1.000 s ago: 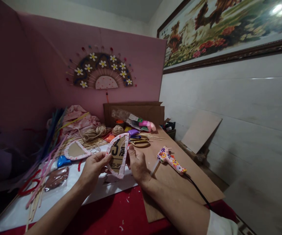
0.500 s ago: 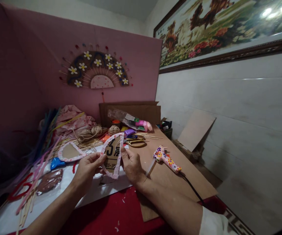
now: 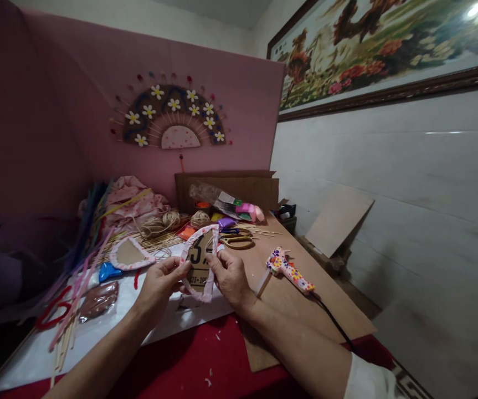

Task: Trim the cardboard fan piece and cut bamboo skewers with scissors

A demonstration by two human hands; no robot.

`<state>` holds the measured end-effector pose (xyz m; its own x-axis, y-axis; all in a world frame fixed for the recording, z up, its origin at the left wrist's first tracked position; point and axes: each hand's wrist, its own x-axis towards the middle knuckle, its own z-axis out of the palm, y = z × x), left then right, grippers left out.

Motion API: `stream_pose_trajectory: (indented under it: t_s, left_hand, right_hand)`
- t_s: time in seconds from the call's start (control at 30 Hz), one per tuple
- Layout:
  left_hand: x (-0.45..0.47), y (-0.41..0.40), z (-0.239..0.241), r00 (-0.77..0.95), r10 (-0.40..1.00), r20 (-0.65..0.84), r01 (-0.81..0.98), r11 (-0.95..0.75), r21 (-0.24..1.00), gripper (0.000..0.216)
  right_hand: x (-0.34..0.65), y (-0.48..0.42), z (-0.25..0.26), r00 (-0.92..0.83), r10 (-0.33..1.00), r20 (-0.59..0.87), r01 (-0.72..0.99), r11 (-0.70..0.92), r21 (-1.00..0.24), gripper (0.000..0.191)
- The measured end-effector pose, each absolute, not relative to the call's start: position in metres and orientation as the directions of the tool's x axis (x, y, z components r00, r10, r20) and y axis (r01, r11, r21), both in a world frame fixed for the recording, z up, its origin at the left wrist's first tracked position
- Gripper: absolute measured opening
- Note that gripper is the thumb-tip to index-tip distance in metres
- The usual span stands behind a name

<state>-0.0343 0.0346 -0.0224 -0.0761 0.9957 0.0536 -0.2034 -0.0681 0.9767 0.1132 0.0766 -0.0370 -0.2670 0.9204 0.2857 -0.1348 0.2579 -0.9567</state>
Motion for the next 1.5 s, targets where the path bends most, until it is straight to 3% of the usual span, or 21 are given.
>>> stream_pose_trajectory:
  t_s: [0.17,0.5,0.7,1.0,1.37,1.5]
  left_hand:
    - [-0.038,0.037,-0.023,-0.145,0.988,0.047,-0.284,-0.087,0.955,0.030]
    - [-0.039,0.038,-0.023,-0.135,0.991,0.022,-0.255,-0.057,0.965,0.032]
    - [-0.037,0.038,-0.018,-0.101,0.994,-0.029,-0.410,-0.015,0.912,0.040]
    - [-0.035,0.033,-0.022,-0.005,1.000,0.007,-0.218,-0.008,0.976,0.030]
    - [-0.036,0.032,-0.014,-0.057,0.998,-0.023,-0.345,0.002,0.939,0.036]
    - [-0.039,0.035,-0.020,-0.092,0.994,-0.060,-0.402,0.018,0.915,0.030]
  right_hand:
    - [0.112,0.074,-0.038,-0.302,0.908,0.291,-0.147,0.258,-0.955,0.052]
    - [0.111,0.072,-0.033,-0.337,0.920,0.203,-0.089,0.184,-0.979,0.041]
    - [0.115,0.076,-0.032,-0.244,0.952,0.187,-0.095,0.169,-0.981,0.039]
    - [0.115,0.078,-0.035,-0.242,0.947,0.209,-0.099,0.190,-0.977,0.037]
    - [0.115,0.072,-0.030,-0.311,0.927,0.211,-0.098,0.190,-0.977,0.046]
    - [0.116,0.075,-0.031,-0.218,0.957,0.191,-0.159,0.158,-0.975,0.055]
